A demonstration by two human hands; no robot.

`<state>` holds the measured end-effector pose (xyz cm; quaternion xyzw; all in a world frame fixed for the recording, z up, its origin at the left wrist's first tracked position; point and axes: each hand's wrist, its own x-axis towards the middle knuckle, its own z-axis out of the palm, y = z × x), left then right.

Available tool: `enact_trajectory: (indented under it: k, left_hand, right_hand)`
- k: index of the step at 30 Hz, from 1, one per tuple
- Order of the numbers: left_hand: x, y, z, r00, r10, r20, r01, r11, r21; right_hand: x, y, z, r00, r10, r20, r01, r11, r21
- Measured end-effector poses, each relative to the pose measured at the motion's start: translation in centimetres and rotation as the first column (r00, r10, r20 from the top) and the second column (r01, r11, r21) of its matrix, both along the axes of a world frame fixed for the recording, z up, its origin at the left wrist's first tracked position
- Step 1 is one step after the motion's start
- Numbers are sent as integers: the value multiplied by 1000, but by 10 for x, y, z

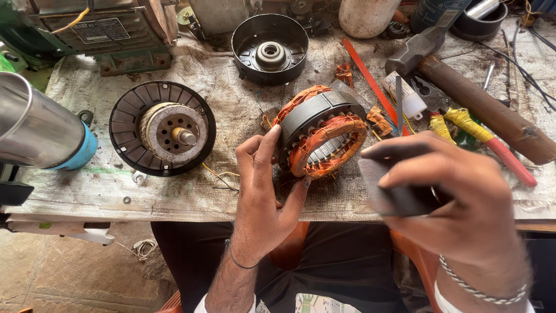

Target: The person holds an electric motor stator with copper windings on a workbench and repeatedly sands the edges of its laminated steel core using a small abrasive block, rotating the stator to reach different sections while other motor parts sit nearby.

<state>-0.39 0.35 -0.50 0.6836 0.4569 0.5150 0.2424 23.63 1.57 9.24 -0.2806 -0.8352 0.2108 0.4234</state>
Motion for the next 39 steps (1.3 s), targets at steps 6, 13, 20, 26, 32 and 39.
enact_trajectory:
  k: [6,13,20,26,32,39]
  left_hand:
    - [1,0,1,1000,-5,15,4,999,37]
    - [0,-1,1,1000,-4,-3,4,1000,13]
    - [0,-1,2,1000,0,1,0,1000,22]
    - [0,0,-1,1000,-3,-6,3,1000,20]
    - [1,1,-2,1000,-22,20,21,998,57]
    - [3,1,-5,992,40,-116,-26,992,123]
  right_hand:
    - [-27,-15,18,964,-213,159,173,957,233]
    - [-30,-15,19,957,-239,167,196,952,236]
    - [-24,-9,16,934,-297,198,244,936,254]
    - [-5,-5,16,924,-342,171,305,930,206]
    - [-2,9,8,922,-289,258,267,956,117]
    - [-20,6,-5,944,-145,296,143,989,26]
